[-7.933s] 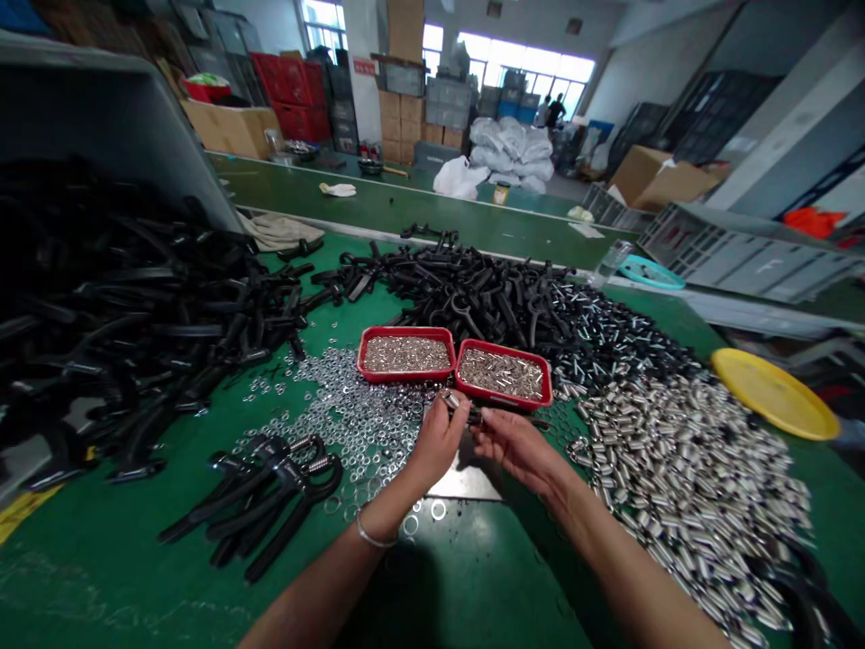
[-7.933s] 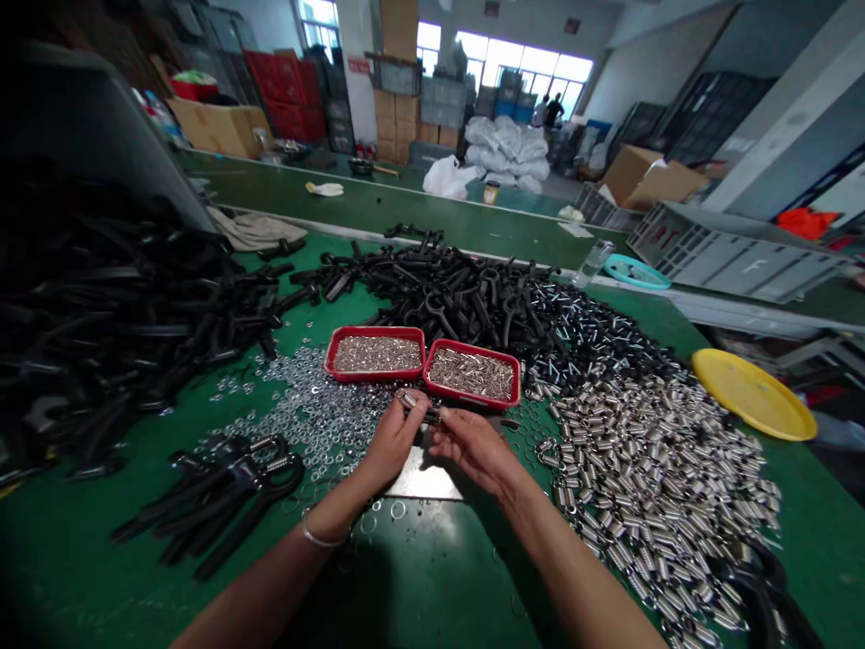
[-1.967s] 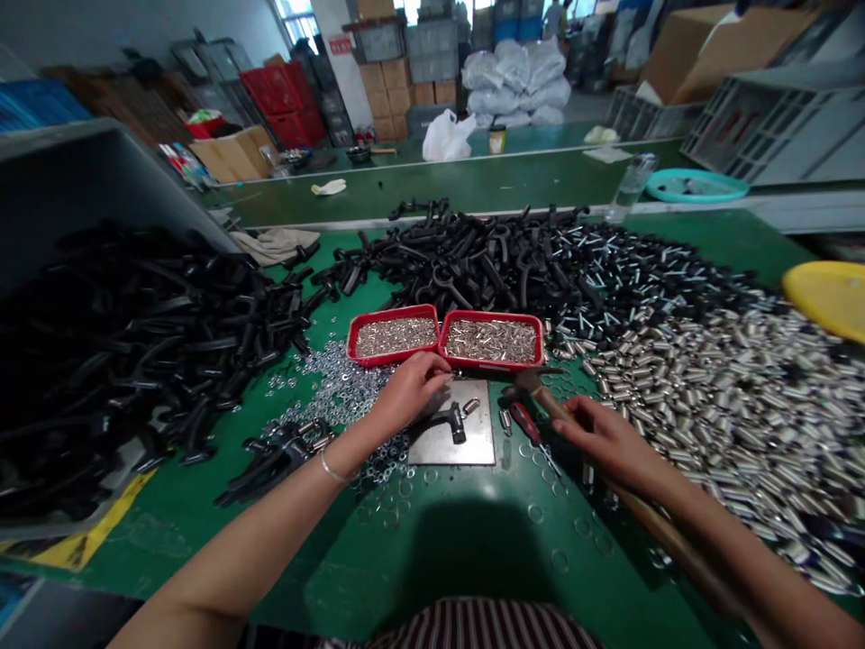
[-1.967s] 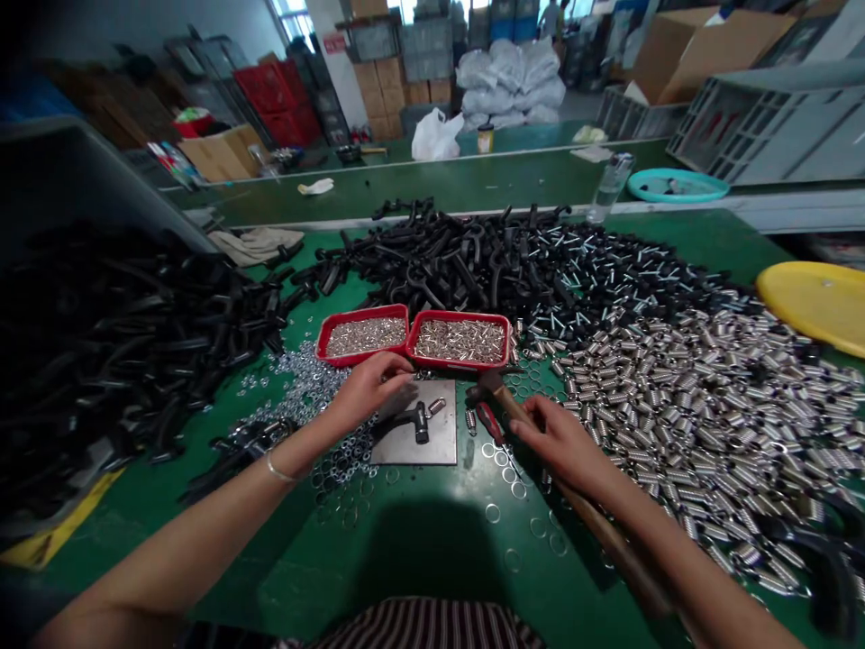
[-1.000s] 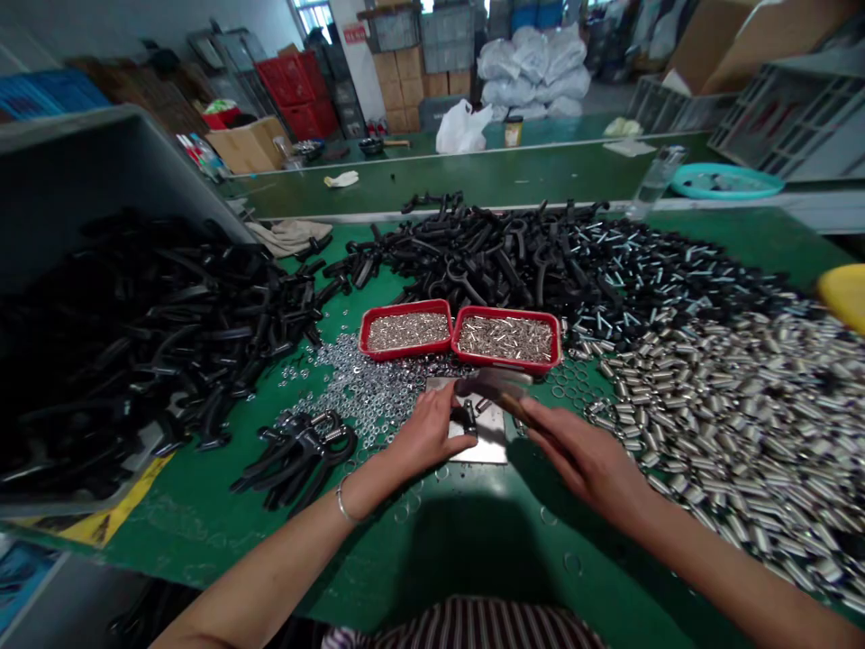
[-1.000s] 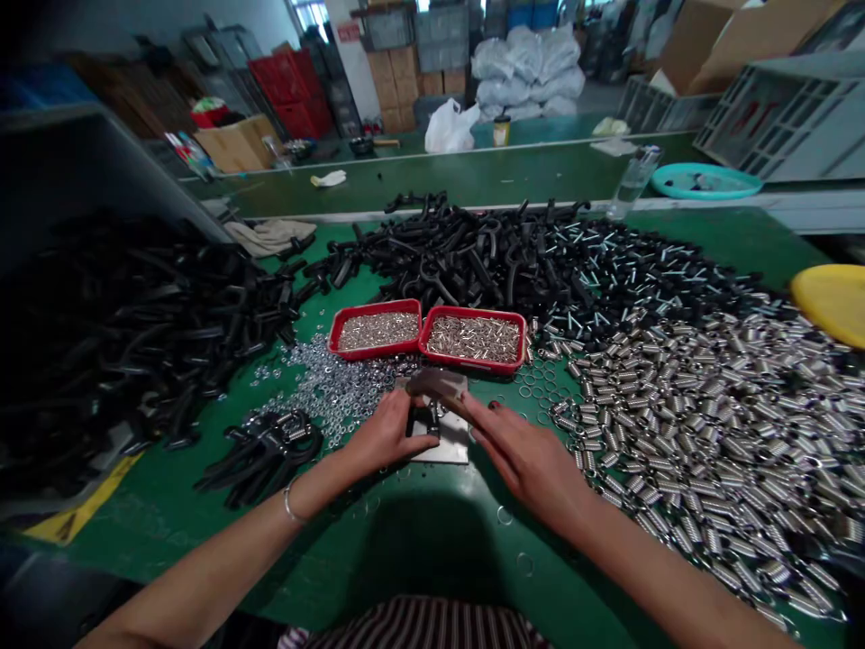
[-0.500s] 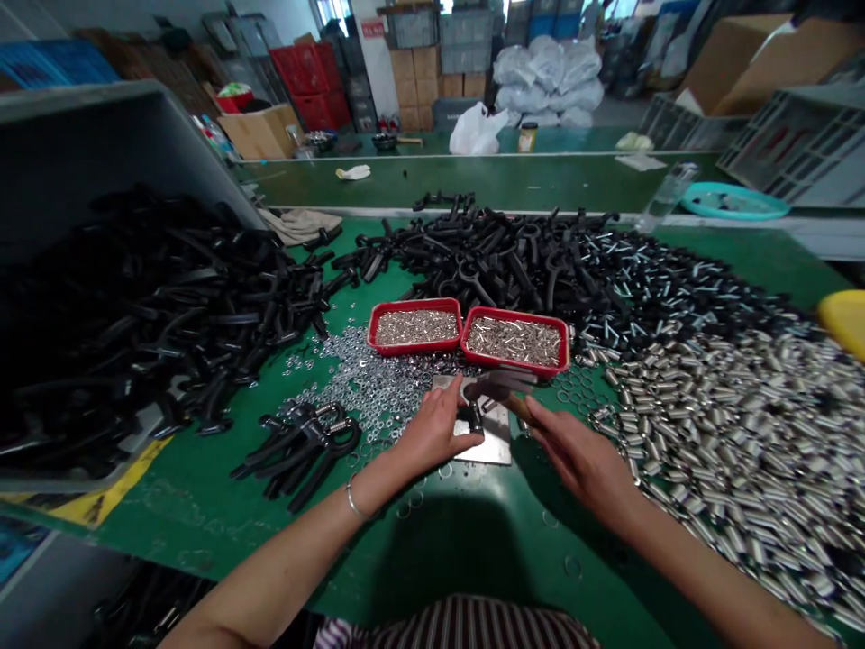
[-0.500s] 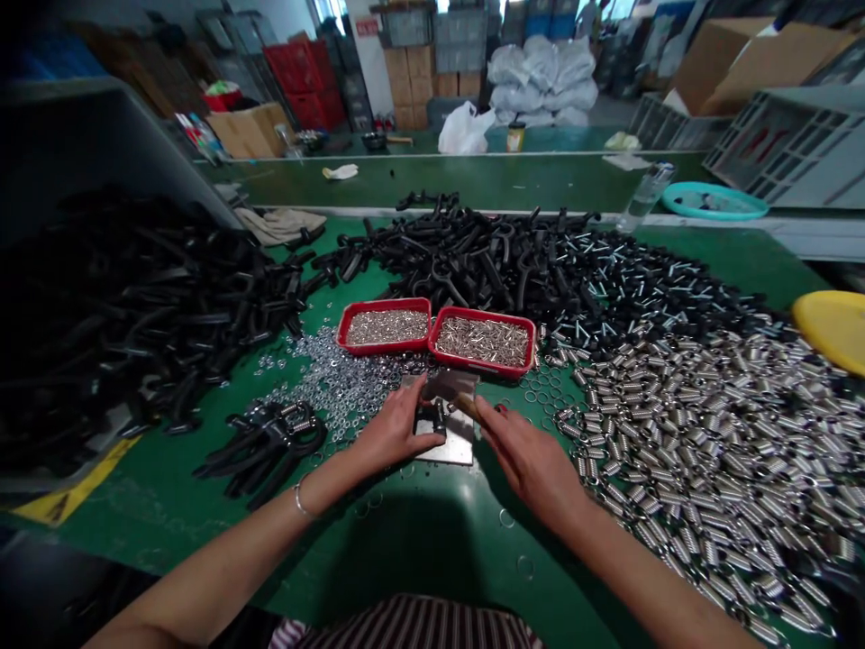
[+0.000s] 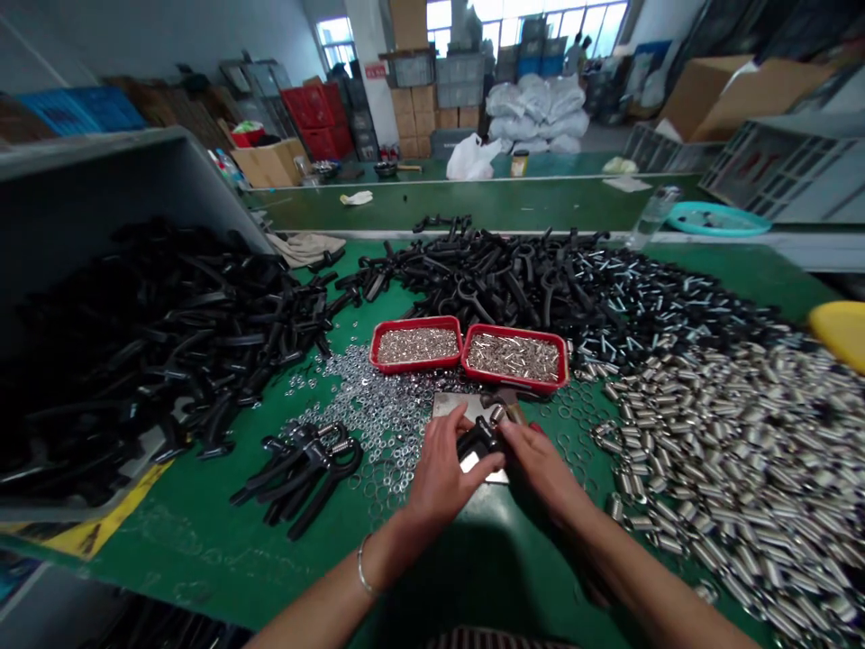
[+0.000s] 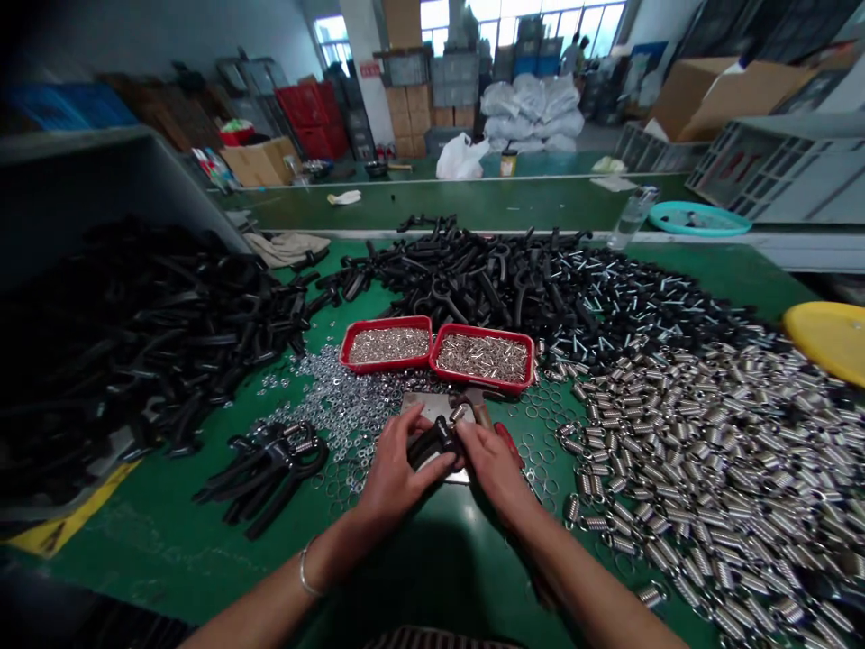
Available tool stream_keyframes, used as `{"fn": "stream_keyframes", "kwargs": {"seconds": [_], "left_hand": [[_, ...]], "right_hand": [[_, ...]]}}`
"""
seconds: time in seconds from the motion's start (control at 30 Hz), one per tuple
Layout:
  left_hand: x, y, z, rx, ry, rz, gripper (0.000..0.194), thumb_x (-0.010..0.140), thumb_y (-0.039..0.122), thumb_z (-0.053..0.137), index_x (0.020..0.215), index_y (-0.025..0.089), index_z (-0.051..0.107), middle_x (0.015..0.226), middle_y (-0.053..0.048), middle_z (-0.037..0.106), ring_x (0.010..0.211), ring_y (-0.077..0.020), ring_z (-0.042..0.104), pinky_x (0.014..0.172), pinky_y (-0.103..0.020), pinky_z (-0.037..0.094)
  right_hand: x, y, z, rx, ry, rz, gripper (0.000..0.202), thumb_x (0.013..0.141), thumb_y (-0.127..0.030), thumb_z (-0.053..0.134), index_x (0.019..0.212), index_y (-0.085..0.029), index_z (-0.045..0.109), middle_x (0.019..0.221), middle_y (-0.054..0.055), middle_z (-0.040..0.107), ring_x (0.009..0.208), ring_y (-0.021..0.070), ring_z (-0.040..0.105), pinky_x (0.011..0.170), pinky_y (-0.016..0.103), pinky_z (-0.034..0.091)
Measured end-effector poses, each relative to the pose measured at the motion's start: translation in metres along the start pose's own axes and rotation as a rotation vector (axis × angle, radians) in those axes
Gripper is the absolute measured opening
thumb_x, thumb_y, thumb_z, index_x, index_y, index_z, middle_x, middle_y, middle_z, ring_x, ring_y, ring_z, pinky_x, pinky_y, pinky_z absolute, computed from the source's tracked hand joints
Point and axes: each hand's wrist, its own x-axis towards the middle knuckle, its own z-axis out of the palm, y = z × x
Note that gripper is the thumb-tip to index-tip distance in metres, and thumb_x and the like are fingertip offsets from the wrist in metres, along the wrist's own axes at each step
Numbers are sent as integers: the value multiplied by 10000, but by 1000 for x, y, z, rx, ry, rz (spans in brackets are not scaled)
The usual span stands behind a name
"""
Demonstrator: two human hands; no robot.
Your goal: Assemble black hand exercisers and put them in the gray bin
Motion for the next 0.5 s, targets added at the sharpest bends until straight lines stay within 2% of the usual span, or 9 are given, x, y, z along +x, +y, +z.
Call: {"fn": "stream_keyframes", "kwargs": {"seconds": [0.03,0.1,0.17,0.27,0.33,0.4,0.47,0.5], "left_hand": [[-2,2,4,14,17,26,795,848,448,706,1488,274,267,1199,-131,579,1140,-324,550,1033,-566,422],[-6,4,10,34,29,77,784,862,433,690,1497,284,255,1258,-153,552,1174,-341,537,1044,-586,413],[-5,3,9,5,-19,109,736,882,426,663,1491,286,275,1285,-155,537,1176,-323,541,1026,-547,454],[15,-3,-10,-56,-109,122,552,935,411,594,1427,276,383,1190,-110,588,1080,-246,584,962,-439,516],[47,-11,-30,-19,-85,147,404,974,378,535,1353,254,472,1115,-81,620,1042,-219,591,970,-421,501],[92,-26,-48,59,-29,189,310,994,340,495,1279,225,543,1115,-77,639,1066,-220,588,987,-424,476],[142,-44,-60,153,-7,223,244,995,292,485,1184,202,611,1131,-80,657,1088,-220,587,998,-412,457],[166,-54,-62,212,-40,234,234,993,254,477,1156,195,634,1112,-78,666,1063,-213,595,981,-395,459]], "right_hand": [[3,0,12,157,-15,61,519,951,-620,440,1047,-187,710,923,76,709,812,220,646,753,338,519],[10,-1,31,349,41,79,499,915,-633,507,1041,-189,695,937,64,706,761,197,630,697,305,508],[14,-2,39,374,132,31,448,881,-610,581,1037,-204,687,963,51,697,734,181,606,647,279,489],[15,-1,35,301,214,-29,414,879,-589,595,1076,-234,673,932,28,674,643,155,549,544,254,439],[12,0,28,285,255,-49,406,882,-594,584,1081,-250,666,894,18,661,606,149,525,505,250,418],[8,2,21,275,305,-78,396,874,-603,586,1046,-256,667,897,25,662,644,166,552,516,258,437],[5,5,18,261,342,-102,391,870,-619,578,1002,-259,662,920,38,671,687,186,581,531,268,457],[4,7,17,259,351,-102,390,874,-626,566,991,-264,655,921,40,673,688,188,585,527,268,456]]}}
